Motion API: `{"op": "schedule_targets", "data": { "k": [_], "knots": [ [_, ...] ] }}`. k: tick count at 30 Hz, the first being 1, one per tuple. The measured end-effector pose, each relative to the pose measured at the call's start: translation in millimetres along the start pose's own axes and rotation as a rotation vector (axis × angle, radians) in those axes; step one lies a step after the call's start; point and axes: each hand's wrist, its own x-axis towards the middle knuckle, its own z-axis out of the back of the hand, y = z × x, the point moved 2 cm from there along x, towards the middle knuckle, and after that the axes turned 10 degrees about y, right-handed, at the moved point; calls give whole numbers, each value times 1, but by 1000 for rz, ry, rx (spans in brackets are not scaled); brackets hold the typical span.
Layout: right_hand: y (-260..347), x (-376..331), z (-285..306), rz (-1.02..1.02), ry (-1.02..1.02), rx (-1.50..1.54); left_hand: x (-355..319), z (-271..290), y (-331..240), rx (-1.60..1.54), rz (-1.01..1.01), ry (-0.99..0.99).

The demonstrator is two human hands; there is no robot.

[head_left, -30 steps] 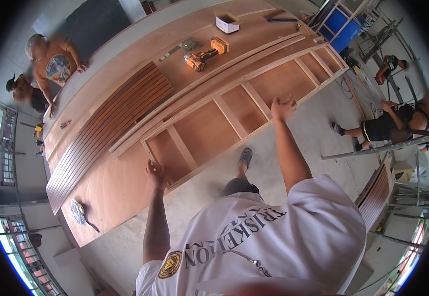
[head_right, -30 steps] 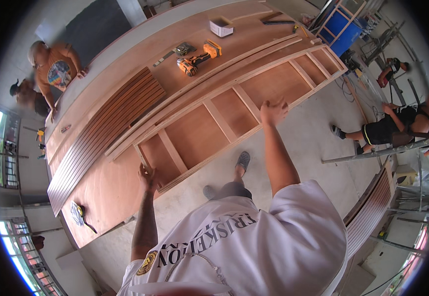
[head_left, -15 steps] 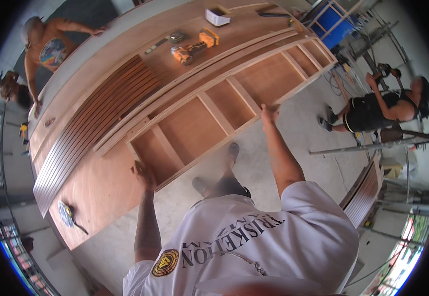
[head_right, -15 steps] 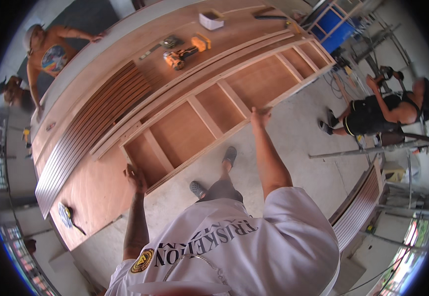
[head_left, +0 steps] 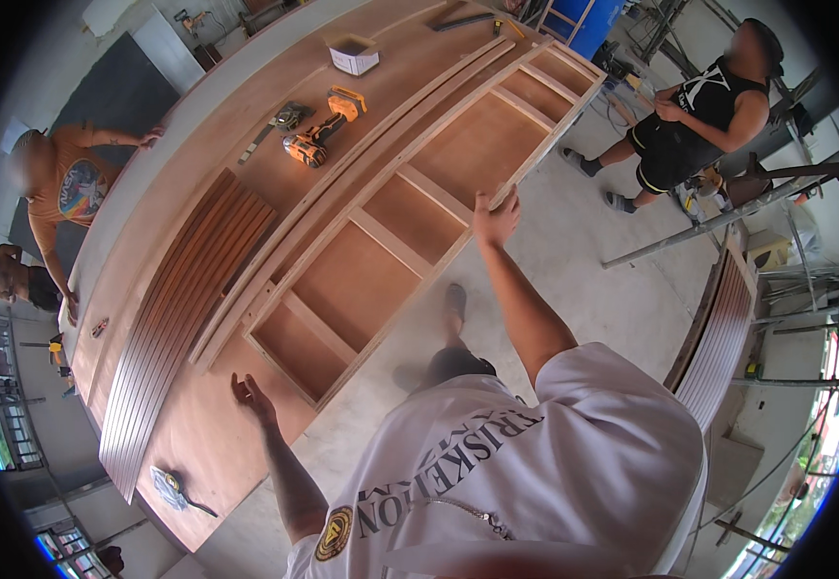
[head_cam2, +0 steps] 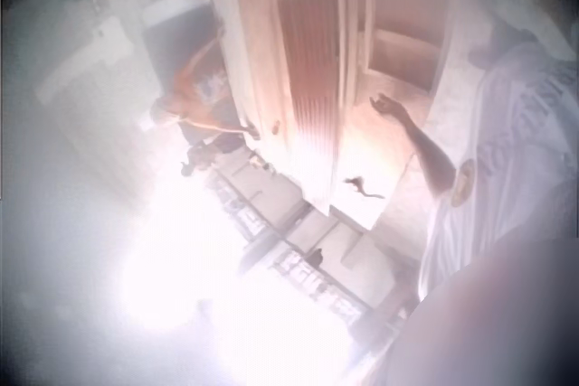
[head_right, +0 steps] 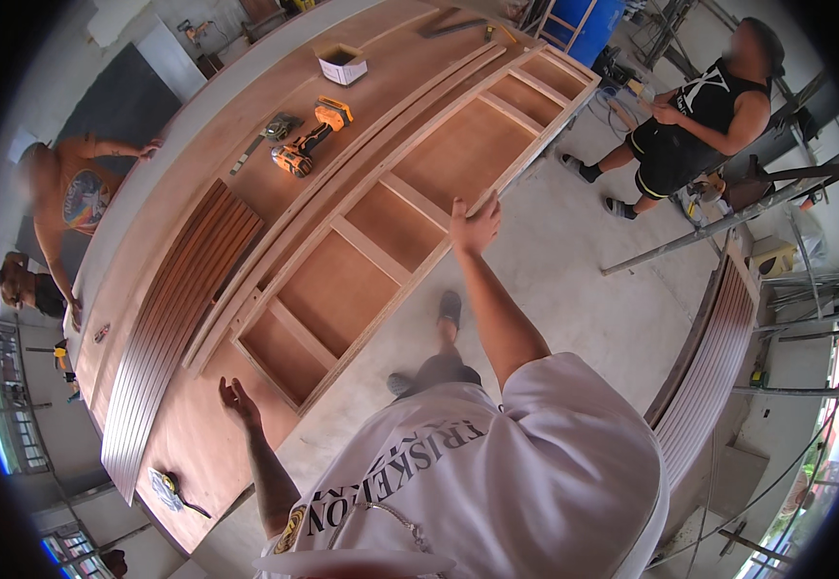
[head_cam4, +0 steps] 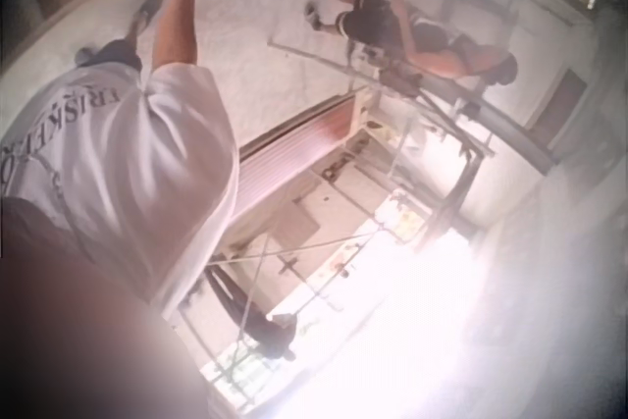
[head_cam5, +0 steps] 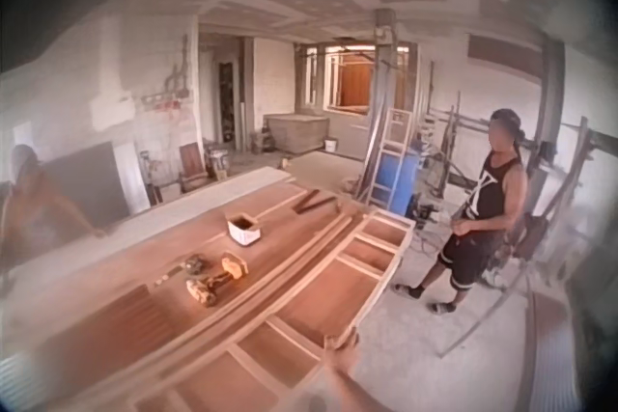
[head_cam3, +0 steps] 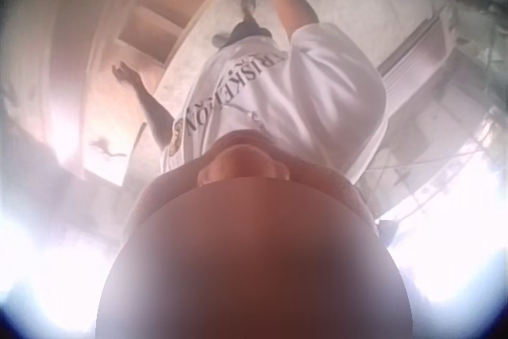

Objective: The person assembles a wooden frame by positioning planks and using a cordless drill to fasten them. They wipe the surface with a cloth, align components, and secure joints with screws while two coworkers assist nearby.

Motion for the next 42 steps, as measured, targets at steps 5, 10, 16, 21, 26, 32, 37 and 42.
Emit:
{"op": "schedule_targets", "data": {
  "k": [5, 10, 16, 21, 26, 32, 37, 42],
  "knots": [
    [41, -15, -39, 283, 296, -723, -8, 21, 20, 510, 84, -178],
    [45, -12, -58, 215, 384, -884, -10, 17, 12, 526, 189, -112],
    [41, -11, -58, 203, 355, -914, -9, 20, 4, 507, 204, -54],
    [42, -11, -60, 207, 361, -913, -10, 18, 7, 520, 259, -70],
    [43, -12, -58, 211, 359, -911, -9, 18, 8, 531, 244, -78],
    [47, -13, -55, 195, 379, -897, -10, 19, 2, 539, 234, -93],
    [31, -1, -62, 206, 318, -882, -8, 16, 0, 529, 231, -66],
    [22, 0, -56, 475, 120, -568, -15, 20, 0, 441, 154, -176]
  ]
}}
